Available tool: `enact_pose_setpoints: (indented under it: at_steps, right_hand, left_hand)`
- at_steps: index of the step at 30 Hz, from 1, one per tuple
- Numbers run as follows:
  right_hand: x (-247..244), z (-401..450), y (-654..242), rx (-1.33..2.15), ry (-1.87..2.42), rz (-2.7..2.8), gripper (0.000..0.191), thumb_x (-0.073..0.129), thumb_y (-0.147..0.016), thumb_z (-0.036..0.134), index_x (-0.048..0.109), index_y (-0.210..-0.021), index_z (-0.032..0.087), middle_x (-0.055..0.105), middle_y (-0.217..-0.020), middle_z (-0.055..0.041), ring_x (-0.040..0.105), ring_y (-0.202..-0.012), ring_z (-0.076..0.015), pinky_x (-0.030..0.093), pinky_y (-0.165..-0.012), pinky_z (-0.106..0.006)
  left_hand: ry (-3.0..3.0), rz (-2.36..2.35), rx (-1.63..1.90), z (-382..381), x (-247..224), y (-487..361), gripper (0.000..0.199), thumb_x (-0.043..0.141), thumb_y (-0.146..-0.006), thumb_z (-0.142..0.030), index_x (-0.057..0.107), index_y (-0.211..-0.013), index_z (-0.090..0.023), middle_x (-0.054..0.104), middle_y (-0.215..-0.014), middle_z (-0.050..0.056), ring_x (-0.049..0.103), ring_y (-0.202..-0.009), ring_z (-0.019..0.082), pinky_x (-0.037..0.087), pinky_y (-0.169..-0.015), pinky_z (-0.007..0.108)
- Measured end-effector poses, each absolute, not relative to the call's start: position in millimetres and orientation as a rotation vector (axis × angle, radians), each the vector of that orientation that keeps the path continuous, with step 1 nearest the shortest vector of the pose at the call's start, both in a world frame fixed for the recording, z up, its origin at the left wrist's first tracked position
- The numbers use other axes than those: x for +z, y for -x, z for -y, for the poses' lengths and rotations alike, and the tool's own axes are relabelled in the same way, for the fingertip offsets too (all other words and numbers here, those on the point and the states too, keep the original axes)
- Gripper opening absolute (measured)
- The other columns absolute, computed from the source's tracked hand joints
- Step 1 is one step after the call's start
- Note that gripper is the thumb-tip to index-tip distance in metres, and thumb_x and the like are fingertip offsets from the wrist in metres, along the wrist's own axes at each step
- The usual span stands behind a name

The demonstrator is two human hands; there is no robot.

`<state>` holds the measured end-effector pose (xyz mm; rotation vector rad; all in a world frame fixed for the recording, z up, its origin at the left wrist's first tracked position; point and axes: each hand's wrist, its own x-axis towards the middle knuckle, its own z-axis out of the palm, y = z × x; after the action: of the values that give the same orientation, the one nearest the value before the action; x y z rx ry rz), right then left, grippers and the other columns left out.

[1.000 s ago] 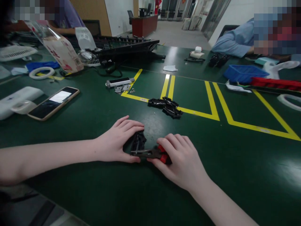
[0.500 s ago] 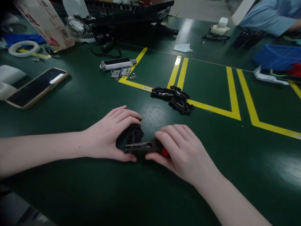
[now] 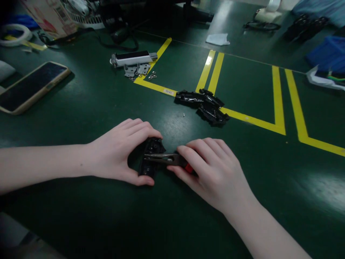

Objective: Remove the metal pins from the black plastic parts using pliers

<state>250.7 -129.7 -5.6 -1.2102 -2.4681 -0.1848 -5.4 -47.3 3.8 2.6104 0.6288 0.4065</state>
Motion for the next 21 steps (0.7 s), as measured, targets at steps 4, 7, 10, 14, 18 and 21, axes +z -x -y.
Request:
enact_pose_setpoints:
  at_steps: [4, 7, 10, 14, 18, 21]
  right_hand:
    - [-6.6, 130.3, -251.4, -0.198, 1.231, 2.466, 0.022, 0.056, -0.102, 0.042, 0.061, -0.112, 0.024, 0.073, -0.095, -0.0105, 0.069, -0.081, -0.0262, 0.052, -0.065, -0.041]
    - [-6.7, 130.2, -251.4, -0.167, 1.246, 2.468, 0.023, 0.053, -0.103, 0.045, 0.063, -0.111, 0.026, 0.073, -0.094, -0.0089, 0.069, -0.079, -0.0257, 0.051, -0.064, -0.040]
    - [-6.8, 130.6, -250.7, -0.130, 1.271, 2.478, 0.025, 0.053, -0.102, 0.047, 0.066, -0.108, 0.026, 0.073, -0.092, -0.0085, 0.068, -0.078, -0.0251, 0.050, -0.063, -0.039]
    - [-6.5, 131.5, -249.0, -0.141, 1.288, 2.500, 0.031, 0.051, -0.102, 0.048, 0.067, -0.106, 0.022, 0.071, -0.089, -0.0101, 0.065, -0.075, -0.0249, 0.048, -0.063, -0.039]
    - [-4.6, 130.8, -247.5, -0.098, 1.300, 2.513, 0.032, 0.049, -0.103, 0.049, 0.066, -0.100, 0.021, 0.070, -0.086, -0.0086, 0.062, -0.072, -0.0229, 0.044, -0.061, -0.037]
    - [-3.6, 130.4, -246.2, -0.094, 1.318, 2.519, 0.032, 0.049, -0.102, 0.050, 0.064, -0.095, 0.022, 0.067, -0.082, -0.0074, 0.059, -0.069, -0.0221, 0.042, -0.060, -0.037]
  left_hand:
    - [-2.590, -0.613, 0.396, 46.3, 3.6, 6.3, 0.079, 0.077, -0.076, -0.074, 0.061, -0.124, -0.014, 0.072, -0.113, 0.008, 0.065, -0.100, 0.027, 0.047, -0.088, 0.039]
    - [-2.594, -0.620, 0.397, 45.9, 2.9, 6.4, 0.079, 0.075, -0.074, -0.077, 0.062, -0.121, -0.015, 0.073, -0.113, 0.007, 0.065, -0.101, 0.027, 0.047, -0.089, 0.039]
    - [-2.597, -0.631, 0.391, 46.0, 2.6, 5.8, 0.078, 0.074, -0.074, -0.079, 0.062, -0.119, -0.015, 0.073, -0.111, 0.007, 0.066, -0.101, 0.027, 0.046, -0.089, 0.039]
    - [-2.610, -0.624, 0.405, 46.2, 3.0, 4.8, 0.079, 0.074, -0.074, -0.079, 0.063, -0.118, -0.014, 0.073, -0.109, 0.007, 0.065, -0.098, 0.026, 0.045, -0.087, 0.038]
    - [-2.639, -0.618, 0.400, 46.4, 3.3, 4.6, 0.083, 0.069, -0.073, -0.085, 0.064, -0.115, -0.013, 0.072, -0.107, 0.008, 0.065, -0.096, 0.027, 0.045, -0.088, 0.038]
    - [-2.660, -0.615, 0.384, 46.6, 3.1, 4.8, 0.084, 0.067, -0.073, -0.087, 0.064, -0.113, -0.014, 0.072, -0.107, 0.008, 0.064, -0.097, 0.027, 0.045, -0.088, 0.039]
